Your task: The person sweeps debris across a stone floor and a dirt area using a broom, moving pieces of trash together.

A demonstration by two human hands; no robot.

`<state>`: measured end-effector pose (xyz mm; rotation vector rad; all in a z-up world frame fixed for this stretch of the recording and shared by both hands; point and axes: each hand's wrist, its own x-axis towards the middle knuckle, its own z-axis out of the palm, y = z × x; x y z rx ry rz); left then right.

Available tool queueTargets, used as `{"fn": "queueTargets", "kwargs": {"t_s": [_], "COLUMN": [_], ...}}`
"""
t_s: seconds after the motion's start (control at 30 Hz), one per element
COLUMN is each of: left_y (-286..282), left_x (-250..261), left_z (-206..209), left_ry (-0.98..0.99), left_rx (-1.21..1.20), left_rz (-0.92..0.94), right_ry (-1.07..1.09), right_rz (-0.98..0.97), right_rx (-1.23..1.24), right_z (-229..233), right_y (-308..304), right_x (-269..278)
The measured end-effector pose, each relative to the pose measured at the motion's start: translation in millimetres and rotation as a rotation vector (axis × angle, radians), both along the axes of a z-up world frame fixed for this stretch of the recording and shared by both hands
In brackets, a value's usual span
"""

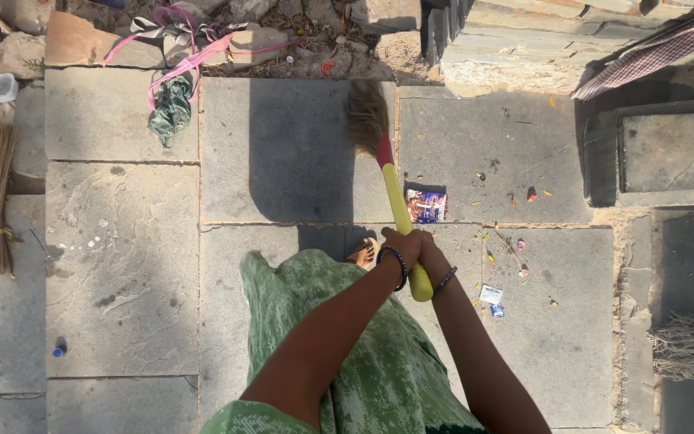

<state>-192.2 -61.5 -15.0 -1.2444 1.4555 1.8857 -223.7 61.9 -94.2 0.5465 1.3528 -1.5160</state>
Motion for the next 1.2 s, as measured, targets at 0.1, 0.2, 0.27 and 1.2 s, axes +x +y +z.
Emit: {"fn": "queueTargets", "kwargs": {"t_s": [0.1, 0.2, 0.27, 1.2], "left_y": [3, 5, 1, 44], "left_x": [-8, -16, -14, 194], "left_z": [19, 44, 52, -12], "left_ry": [-0.022, -0.114, -0.097, -0.131], "left_rx": [0.024, 0.176, 0.119, 0.225], "left_rz": [0.067, 0.107, -0.005, -0.918], "right_ry": [0.028, 0.099, 0.079, 0.252], "right_rz": [0.022, -0.012, -0.023, -1.073], "right_rx": [0.124, 0.209, 0.107, 0.337], "right_z": [35, 57, 57, 36], "right_y": [-3, 2, 15, -12], "right_x": [-5, 0, 3, 313]}}
